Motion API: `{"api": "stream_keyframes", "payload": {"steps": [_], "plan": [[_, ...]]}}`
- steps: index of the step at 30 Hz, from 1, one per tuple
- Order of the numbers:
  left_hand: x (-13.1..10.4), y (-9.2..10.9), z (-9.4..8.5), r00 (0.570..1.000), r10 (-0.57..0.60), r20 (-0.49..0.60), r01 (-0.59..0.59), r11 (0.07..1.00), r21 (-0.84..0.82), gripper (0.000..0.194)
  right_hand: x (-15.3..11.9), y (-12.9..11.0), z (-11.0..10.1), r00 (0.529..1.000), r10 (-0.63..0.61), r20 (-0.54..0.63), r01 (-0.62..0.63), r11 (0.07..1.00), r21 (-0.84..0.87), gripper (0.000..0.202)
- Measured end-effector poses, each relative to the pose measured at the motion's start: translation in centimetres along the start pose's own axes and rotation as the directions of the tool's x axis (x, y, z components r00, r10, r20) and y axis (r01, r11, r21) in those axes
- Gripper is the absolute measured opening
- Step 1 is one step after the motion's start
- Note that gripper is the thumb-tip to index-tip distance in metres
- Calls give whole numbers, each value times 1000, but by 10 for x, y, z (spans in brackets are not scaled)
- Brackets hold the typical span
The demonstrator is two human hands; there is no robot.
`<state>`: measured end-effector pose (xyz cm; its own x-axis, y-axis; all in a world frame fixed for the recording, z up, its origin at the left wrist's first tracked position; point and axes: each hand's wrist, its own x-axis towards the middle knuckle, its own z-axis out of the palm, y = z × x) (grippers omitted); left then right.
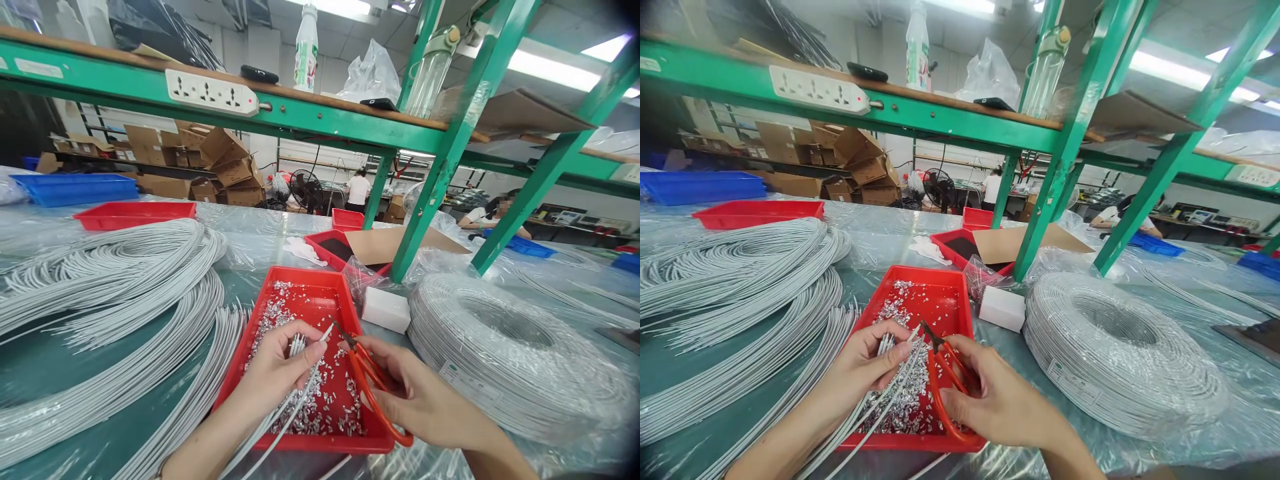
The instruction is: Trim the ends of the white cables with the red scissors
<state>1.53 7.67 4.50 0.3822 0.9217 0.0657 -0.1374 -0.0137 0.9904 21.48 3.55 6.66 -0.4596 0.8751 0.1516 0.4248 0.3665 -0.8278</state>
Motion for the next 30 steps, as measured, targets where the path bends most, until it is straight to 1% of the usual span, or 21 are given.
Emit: {"api": "stream_keyframes", "payload": {"steps": [4,6,9,11,14,15,17,19,20,23,25,26,27,29,30], "plan": [[0,-3,-1,1000,-8,14,7,1000,13,25,-1,-2,-3,1000,15,2,-15,993,-117,39],[0,-4,0,1000,-20,6,20,1000,5,26,-2,-4,-5,1000,7,19,-5,990,-139,35],[2,-2,0,999,-51,8,51,998,-46,29,-2,-7,-8,999,-8,41,14,988,-157,34],[3,-1,0,997,-54,57,59,992,-107,29,-2,-9,-12,999,-10,52,18,987,-162,34],[3,0,-3,979,-40,199,84,972,-218,28,-2,-11,-15,997,-15,77,24,993,-117,30],[3,-1,-4,969,-41,244,103,963,-249,28,-2,-11,-16,996,-18,90,25,997,-79,29],[2,-3,-6,953,-49,299,143,943,-300,27,1,-10,-16,993,-11,120,7,999,36,27],[1,-4,-6,948,-61,312,168,930,-328,27,6,-9,-12,992,19,121,-41,983,181,27],[1,-4,-5,951,-62,303,164,932,-323,27,9,-9,-10,995,39,92,-62,964,259,28],[0,-3,0,966,-60,252,121,965,-234,31,24,-10,3,997,72,-39,-46,887,459,31],[-1,-2,5,971,-55,231,93,983,-158,36,33,-11,14,991,86,-98,-14,818,575,25],[-2,-1,6,974,-50,223,80,989,-126,38,37,-11,19,989,99,-109,-8,775,631,23],[-2,-1,7,976,-42,215,64,993,-99,39,41,-10,24,987,118,-110,-11,729,684,27],[-3,-2,8,981,-20,195,34,997,-67,39,45,-5,32,986,152,-71,-43,640,768,42],[-3,-2,8,983,-12,182,24,998,-63,38,46,-3,35,986,161,-38,-69,612,788,47]]}}
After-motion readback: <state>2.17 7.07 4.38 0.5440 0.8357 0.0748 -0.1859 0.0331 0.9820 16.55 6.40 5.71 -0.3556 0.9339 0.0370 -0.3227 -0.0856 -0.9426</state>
